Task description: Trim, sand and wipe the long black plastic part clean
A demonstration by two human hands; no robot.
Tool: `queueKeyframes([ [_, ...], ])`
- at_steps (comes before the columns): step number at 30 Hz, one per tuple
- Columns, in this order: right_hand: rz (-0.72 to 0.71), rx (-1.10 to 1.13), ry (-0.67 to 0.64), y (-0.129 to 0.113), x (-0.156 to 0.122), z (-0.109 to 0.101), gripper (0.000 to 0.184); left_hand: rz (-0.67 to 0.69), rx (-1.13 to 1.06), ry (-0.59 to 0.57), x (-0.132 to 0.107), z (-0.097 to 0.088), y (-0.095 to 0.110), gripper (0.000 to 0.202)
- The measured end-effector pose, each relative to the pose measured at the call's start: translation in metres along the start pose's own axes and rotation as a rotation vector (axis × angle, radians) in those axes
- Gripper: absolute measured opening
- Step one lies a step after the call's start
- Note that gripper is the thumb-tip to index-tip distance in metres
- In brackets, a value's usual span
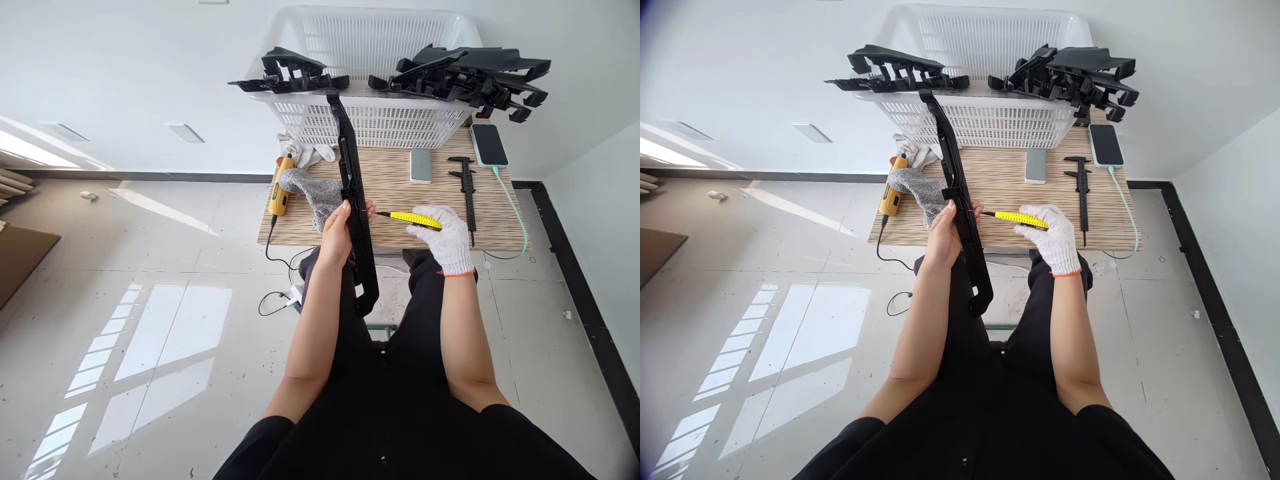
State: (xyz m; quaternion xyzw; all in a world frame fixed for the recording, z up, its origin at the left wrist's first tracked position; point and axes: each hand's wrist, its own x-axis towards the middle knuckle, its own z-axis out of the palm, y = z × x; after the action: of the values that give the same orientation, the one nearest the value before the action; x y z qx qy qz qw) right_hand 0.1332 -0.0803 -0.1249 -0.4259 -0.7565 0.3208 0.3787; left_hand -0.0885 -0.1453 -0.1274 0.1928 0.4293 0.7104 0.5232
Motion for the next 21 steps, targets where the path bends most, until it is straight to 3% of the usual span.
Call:
queueKeyframes([
  [3,-0.001,0.004,-0.095,-0.001,0.000,0.000,0.034,0.003,0.003,-0.005,-0.001,0.001,0.001,0.026],
  [7,0.040,0.005,0.000,-0.001,0.001,-0.001,0.036,0.016,0.003,-0.021,0.000,0.000,0.000,0.027],
  [10,0.026,-0.011,-0.091,-0.001,0.001,-0.001,0.035,0.025,0.016,-0.035,0.000,-0.001,-0.001,0.028],
  [15,0.060,-0.013,0.121,0.001,0.001,0.003,0.036,0.076,0.095,-0.061,0.001,-0.003,-0.004,0.031],
  [21,0.127,0.068,0.133,0.000,0.000,0.004,0.039,0.176,0.227,0.002,0.003,-0.007,-0.014,0.029],
])
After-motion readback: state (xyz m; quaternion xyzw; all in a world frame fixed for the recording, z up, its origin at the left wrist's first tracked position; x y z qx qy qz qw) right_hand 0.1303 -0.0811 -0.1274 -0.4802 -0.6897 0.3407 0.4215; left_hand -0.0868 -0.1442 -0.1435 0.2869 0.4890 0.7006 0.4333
